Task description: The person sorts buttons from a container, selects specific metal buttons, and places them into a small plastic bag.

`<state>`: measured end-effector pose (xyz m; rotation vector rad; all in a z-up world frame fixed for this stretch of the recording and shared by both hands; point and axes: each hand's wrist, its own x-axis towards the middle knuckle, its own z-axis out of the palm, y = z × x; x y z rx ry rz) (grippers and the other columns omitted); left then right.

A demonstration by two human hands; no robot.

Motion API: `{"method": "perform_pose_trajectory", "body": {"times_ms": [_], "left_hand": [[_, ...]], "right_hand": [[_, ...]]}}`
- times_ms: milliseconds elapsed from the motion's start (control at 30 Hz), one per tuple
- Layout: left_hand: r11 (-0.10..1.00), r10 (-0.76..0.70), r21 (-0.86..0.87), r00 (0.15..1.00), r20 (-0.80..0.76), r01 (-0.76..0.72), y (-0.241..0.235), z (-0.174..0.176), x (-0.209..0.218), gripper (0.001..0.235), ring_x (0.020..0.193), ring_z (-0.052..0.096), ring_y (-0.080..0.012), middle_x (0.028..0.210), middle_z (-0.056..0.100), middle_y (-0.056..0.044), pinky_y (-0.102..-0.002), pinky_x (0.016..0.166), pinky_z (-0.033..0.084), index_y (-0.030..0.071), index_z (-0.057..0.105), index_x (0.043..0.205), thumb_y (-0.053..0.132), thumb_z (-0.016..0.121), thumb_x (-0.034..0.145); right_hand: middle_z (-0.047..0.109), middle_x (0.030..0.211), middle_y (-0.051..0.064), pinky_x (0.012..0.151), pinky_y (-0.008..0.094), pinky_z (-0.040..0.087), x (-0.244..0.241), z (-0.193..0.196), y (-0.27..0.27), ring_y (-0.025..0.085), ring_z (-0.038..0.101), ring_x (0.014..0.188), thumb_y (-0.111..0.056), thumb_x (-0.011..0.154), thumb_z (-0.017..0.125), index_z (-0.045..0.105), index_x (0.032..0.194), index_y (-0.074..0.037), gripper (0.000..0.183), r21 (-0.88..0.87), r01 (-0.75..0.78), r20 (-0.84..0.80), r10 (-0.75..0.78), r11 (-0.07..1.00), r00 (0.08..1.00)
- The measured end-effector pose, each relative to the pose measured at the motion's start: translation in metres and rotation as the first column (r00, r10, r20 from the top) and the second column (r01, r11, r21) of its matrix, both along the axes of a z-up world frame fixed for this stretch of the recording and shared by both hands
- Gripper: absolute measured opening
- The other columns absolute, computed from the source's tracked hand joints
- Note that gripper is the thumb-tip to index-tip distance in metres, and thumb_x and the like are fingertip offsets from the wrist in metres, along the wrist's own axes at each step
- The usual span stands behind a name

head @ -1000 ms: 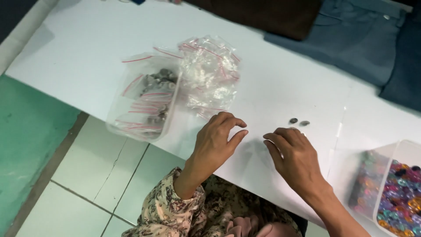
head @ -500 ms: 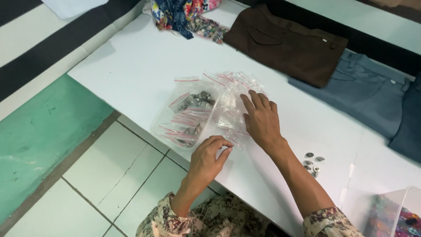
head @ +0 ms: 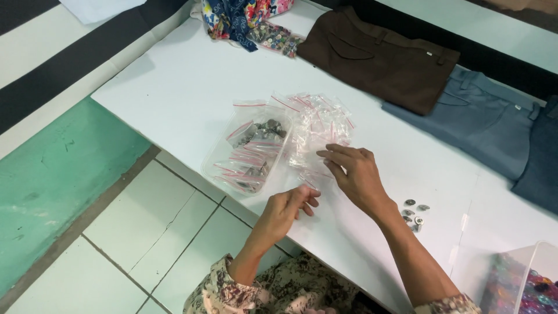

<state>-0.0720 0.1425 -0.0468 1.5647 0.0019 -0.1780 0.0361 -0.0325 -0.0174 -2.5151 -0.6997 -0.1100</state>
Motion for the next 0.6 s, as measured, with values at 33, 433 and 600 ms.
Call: {"method": "perform_pose_trajectory", "body": {"times_ms": [33, 433, 600], "left_hand": [[1.000, -0.004, 0.000, 1.000, 0.001, 0.004, -0.004, -0.010, 0.007, 0.057, 0.087, 0.074, -0.0252, 0.101, 0.077, -0.019, -0.031, 0.071, 0.053, 0.002, 0.073, 0.120, 0.046, 0.038, 0.110], [0.912, -0.335, -0.265, 0.941, -0.046, 0.312, -0.088, 0.011, 0.063, 0.034, 0.088, 0.077, -0.0226, 0.106, 0.078, -0.014, -0.026, 0.087, 0.059, 0.002, 0.074, 0.121, 0.024, 0.066, 0.097], [0.909, -0.416, 0.047, 0.908, 0.050, 0.414, -0.130, 0.039, 0.090, 0.025, 0.093, 0.078, -0.0166, 0.102, 0.082, -0.007, -0.027, 0.079, 0.058, 0.015, 0.079, 0.113, 0.025, 0.067, 0.094]], "right_hand": [[0.076, 0.123, 0.006, 0.112, 0.053, 0.040, -0.016, 0.009, -0.007, 0.025, 0.067, 0.123, -0.017, 0.100, 0.066, 0.079, 0.116, -0.016, 0.020, 0.000, 0.004, 0.001, -0.004, 1.000, 1.000], [0.062, 0.146, 0.010, 0.109, 0.048, 0.041, -0.108, -0.006, -0.124, 0.031, 0.057, 0.136, 0.010, 0.090, 0.053, 0.070, 0.127, -0.020, 0.051, 0.058, -0.240, 0.299, 0.212, 0.969, 0.930], [0.066, 0.133, 0.010, 0.093, 0.031, 0.055, -0.108, -0.016, -0.158, 0.022, 0.066, 0.116, 0.017, 0.095, 0.052, 0.074, 0.119, -0.011, 0.044, 0.336, 0.224, 0.239, -0.313, 0.915, 0.919]]}}
